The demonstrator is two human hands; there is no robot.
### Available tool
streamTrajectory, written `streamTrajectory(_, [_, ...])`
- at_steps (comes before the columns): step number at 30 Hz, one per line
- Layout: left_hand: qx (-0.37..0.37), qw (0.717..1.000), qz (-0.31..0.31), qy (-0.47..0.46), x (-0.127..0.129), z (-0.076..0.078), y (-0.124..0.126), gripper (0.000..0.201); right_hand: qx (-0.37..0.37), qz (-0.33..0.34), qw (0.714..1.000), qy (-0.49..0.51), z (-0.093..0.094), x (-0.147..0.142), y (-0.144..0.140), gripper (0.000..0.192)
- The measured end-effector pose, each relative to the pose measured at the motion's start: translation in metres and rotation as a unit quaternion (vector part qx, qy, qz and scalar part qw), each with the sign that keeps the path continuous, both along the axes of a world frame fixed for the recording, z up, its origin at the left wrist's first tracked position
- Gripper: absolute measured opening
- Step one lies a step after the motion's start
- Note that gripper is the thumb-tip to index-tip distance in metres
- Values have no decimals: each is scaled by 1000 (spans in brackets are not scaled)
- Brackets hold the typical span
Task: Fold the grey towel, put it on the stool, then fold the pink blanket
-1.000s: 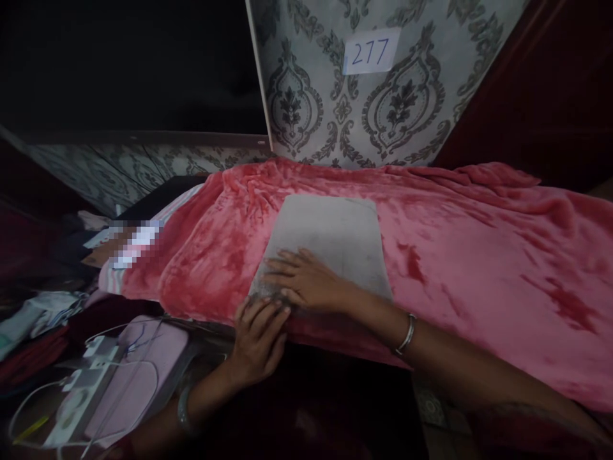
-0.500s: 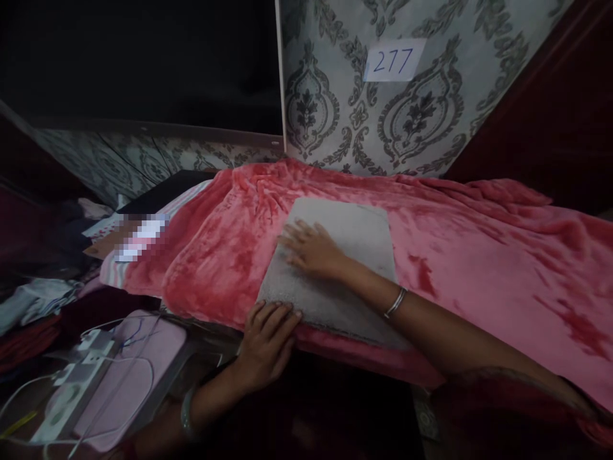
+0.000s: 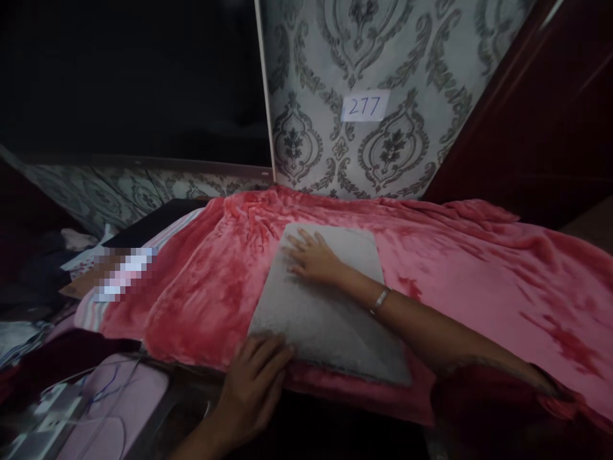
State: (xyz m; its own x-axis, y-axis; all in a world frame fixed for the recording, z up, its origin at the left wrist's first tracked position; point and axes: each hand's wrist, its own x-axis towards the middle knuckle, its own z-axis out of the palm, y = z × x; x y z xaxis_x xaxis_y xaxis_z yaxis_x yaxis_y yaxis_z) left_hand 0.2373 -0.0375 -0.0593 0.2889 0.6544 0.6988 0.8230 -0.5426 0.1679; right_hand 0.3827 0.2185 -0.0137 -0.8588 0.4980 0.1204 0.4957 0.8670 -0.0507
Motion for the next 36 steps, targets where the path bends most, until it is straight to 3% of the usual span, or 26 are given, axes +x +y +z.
streamTrajectory(4, [-15,999,-45,18,9,22,26,34,-53,115,992,-25,-1,2,-33,56])
streamTrajectory(6, [-47,996,-23,69,18,16,34,42,-80,131,988,-31,-4,3,-32,56])
streamTrajectory(8, [-57,990,6,126,25,1,38,59,-88,130,987,-25,-7,3,-19,57])
streamTrajectory(10, [-42,986,26,160,28,-16,39,71,-90,108,990,-17,-8,2,2,59])
streamTrajectory(13, [-8,986,41,161,27,-34,41,74,-98,65,993,-13,-9,-2,37,63])
streamTrajectory(18, [35,985,33,167,23,-41,51,70,-105,-22,994,-6,-8,-11,80,62])
streamTrajectory(22, [32,987,33,156,21,-45,53,66,-80,-95,992,-10,0,-4,93,60])
streamTrajectory(25, [26,987,26,158,17,-45,53,66,-47,-104,993,6,9,20,78,64])
streamTrajectory(29, [22,984,26,177,22,-35,53,74,-51,-6,998,27,14,66,24,68])
streamTrajectory(33, [28,975,-37,216,59,-27,56,81,-85,49,995,22,3,102,-23,66])
streamTrajectory(36, [34,977,-73,198,89,-33,58,81,-97,35,994,20,-8,111,-20,65])
